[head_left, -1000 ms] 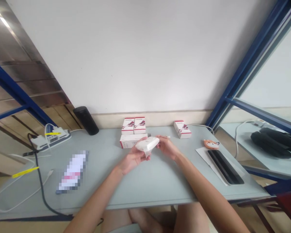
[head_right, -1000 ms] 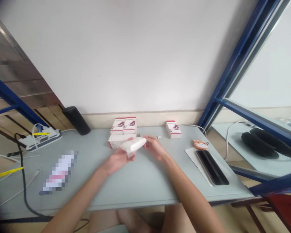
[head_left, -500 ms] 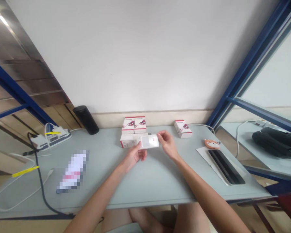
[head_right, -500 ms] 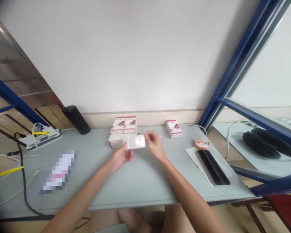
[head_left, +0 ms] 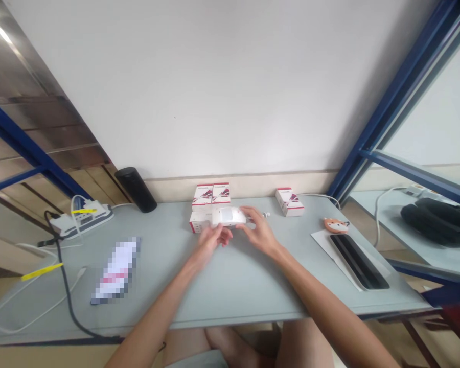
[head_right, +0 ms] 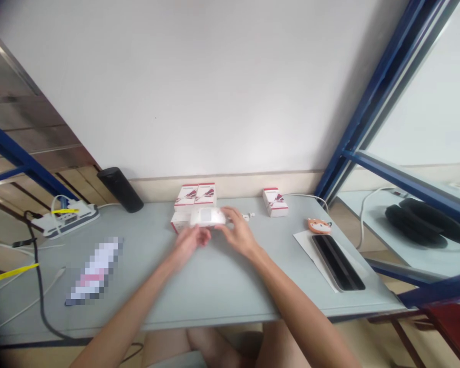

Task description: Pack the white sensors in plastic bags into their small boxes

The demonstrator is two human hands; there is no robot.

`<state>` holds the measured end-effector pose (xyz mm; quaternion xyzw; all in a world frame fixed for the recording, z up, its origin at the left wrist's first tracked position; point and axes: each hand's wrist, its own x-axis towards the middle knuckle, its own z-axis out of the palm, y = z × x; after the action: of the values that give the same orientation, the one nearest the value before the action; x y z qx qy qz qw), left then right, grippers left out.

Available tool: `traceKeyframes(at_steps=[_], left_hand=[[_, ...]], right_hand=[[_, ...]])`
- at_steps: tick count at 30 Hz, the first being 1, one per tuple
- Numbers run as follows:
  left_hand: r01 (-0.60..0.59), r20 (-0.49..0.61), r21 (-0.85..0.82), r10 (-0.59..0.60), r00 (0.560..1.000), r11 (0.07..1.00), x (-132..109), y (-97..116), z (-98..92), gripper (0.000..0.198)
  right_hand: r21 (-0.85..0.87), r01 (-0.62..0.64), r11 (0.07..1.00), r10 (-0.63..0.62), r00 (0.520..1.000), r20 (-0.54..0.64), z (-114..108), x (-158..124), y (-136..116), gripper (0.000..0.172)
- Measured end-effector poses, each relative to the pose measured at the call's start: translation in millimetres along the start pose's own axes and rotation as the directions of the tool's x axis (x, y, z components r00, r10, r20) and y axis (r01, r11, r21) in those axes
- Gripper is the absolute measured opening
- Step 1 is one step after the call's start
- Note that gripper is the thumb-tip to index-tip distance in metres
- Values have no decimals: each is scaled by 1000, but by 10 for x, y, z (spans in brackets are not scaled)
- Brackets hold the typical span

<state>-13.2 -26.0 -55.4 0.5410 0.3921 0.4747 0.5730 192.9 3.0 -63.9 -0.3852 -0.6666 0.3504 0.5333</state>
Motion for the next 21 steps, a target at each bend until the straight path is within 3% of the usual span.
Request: traceKeyframes(at_steps=[2,4,6,9,12,16,19,21], left_hand=[[-164,-10,309,175,984,937,-18,8,-27,43],[-306,-4,632,398,917,712,-6,9,-86,30],[-311,40,851,538,842,423,35,-1,-162,29],[-188,83,971,525,847,149,116,-24,-250,42],[-100,72,994,491,868,31,165,-24,-267,50],[-63,90,995,462,882,-74,155,31,-230,48],[-57,103,991,420,902,-121,134,84,-213,49],[-75,111,992,417,902,-101,138,113,-194,47]], right_hand=[[156,-115,981,124,991,-51,-4,36,3,43],[343,-204,917,240,969,-65,-30,77,5,43],[510,-264,818,335,941,-51,-75,113,14,42],[664,-333,670,441,898,6,-150,145,28,39],[717,-355,600,432,898,83,-186,142,-5,36],[737,-359,573,367,916,162,-129,98,-126,33],[748,-357,560,390,910,142,-48,66,-172,35],[750,-354,559,428,898,104,-2,59,-148,38]])
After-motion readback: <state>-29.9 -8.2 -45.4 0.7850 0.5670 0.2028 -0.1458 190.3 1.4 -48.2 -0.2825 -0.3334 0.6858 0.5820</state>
